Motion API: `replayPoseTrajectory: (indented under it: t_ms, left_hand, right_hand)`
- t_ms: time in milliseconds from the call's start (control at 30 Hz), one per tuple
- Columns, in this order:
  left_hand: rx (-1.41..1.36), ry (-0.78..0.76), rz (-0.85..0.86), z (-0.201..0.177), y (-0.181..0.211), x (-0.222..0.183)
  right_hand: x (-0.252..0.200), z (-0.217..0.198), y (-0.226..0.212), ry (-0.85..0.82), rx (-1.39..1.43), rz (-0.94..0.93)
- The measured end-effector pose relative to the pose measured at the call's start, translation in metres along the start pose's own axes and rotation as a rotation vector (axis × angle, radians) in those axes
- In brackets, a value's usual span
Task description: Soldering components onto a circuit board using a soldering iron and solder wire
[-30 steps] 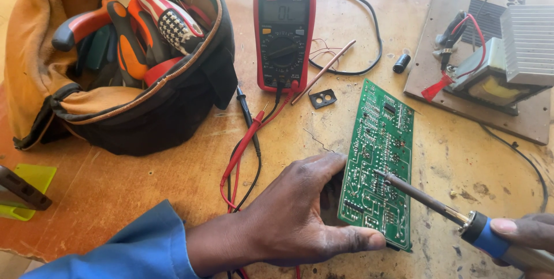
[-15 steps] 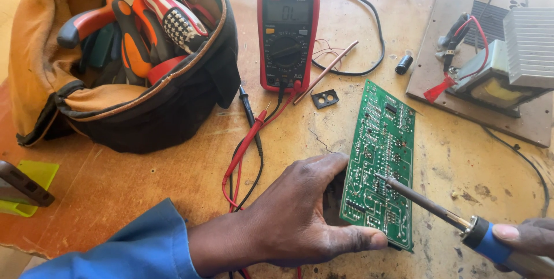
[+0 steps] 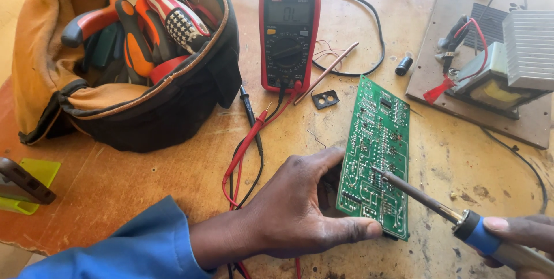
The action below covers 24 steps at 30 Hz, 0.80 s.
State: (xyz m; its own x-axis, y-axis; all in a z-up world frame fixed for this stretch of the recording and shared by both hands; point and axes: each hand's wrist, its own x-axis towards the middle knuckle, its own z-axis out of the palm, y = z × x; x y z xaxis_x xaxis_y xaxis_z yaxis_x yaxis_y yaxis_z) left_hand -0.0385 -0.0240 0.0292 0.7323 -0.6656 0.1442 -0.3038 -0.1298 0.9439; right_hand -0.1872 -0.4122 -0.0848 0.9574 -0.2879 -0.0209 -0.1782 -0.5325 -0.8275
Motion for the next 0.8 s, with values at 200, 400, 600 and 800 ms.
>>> replayPoseTrajectory:
  t_ms: [200, 400, 600, 800]
  left_hand:
    - [-0.253, -0.056, -0.083, 0.001, -0.004, 0.000]
    - [-0.199, -0.027, -0.070, 0.003, -0.003, 0.000]
    - [-0.211, -0.007, -0.060, 0.005, -0.002, 0.000]
    - [-0.105, 0.016, -0.066, 0.003, 0.003, 0.000]
  right_hand:
    - [-0.001, 0.009, -0.024, 0.068, -0.042, 0.145]
    - [-0.010, 0.019, -0.025, 0.053, 0.013, -0.179]
    - [-0.010, 0.023, -0.041, 0.045, 0.144, -0.084]
    - [-0.001, 0.011, -0.032, -0.040, 0.071, -0.227]
